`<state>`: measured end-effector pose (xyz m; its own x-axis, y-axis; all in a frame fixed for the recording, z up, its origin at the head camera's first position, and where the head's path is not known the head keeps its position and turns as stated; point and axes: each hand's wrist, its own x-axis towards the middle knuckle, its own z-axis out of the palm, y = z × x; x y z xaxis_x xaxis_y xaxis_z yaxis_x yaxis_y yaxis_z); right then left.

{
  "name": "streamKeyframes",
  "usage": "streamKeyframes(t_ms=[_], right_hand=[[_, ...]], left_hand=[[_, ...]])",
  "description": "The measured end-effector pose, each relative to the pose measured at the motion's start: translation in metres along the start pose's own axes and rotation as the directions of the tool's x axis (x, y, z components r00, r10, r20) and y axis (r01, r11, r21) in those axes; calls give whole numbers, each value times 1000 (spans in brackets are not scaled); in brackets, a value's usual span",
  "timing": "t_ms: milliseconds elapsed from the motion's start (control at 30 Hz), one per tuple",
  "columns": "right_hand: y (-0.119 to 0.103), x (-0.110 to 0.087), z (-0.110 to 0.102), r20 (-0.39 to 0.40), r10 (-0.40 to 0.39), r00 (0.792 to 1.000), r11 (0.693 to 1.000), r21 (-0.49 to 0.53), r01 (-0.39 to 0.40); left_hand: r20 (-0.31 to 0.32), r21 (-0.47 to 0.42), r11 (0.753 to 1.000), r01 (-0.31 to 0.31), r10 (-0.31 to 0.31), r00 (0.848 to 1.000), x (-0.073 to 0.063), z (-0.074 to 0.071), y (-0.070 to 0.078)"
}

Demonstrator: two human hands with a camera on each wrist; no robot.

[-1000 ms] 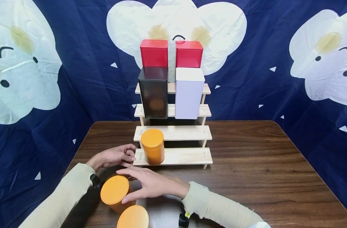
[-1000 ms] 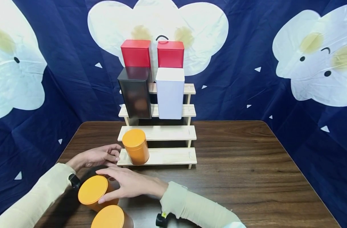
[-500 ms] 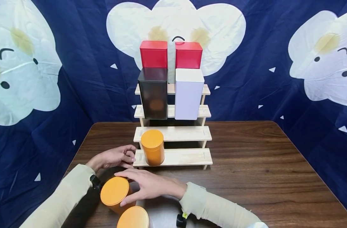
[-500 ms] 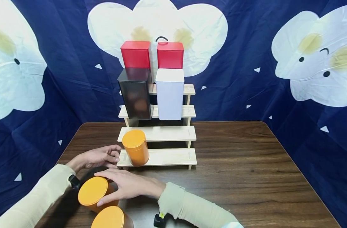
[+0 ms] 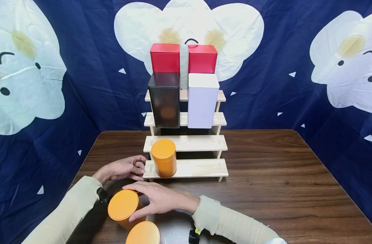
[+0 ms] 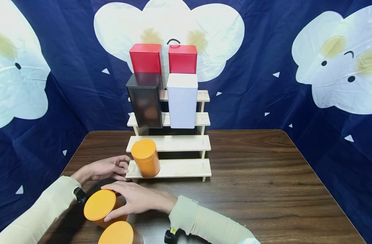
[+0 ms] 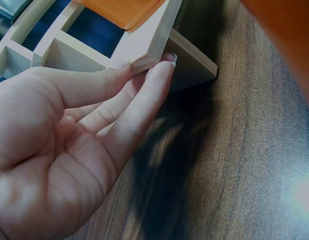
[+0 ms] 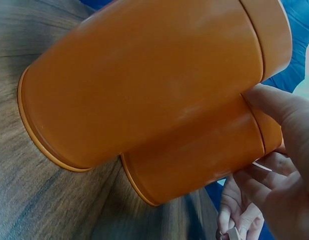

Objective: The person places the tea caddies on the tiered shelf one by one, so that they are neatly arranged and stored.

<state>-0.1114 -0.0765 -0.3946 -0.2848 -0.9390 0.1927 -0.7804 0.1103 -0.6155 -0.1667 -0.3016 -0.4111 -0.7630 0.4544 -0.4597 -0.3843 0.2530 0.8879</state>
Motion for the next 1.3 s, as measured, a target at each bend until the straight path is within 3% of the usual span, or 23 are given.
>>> streamKeyframes(t_ms=[533, 900, 1300], right_hand=[[-1, -6, -3, -68, 48, 997, 998, 51, -44], [-1, -11, -11, -124, -8, 992, 1000, 8, 9], [0, -27, -23, -148, 6, 989, 999, 43, 1]], left_hand=[[33, -10, 1000, -26, 26, 999, 1, 0, -3], [29, -10, 1000, -13, 13, 999, 2, -1, -2], [31, -20, 1000, -2, 3, 1000, 2, -1, -1]])
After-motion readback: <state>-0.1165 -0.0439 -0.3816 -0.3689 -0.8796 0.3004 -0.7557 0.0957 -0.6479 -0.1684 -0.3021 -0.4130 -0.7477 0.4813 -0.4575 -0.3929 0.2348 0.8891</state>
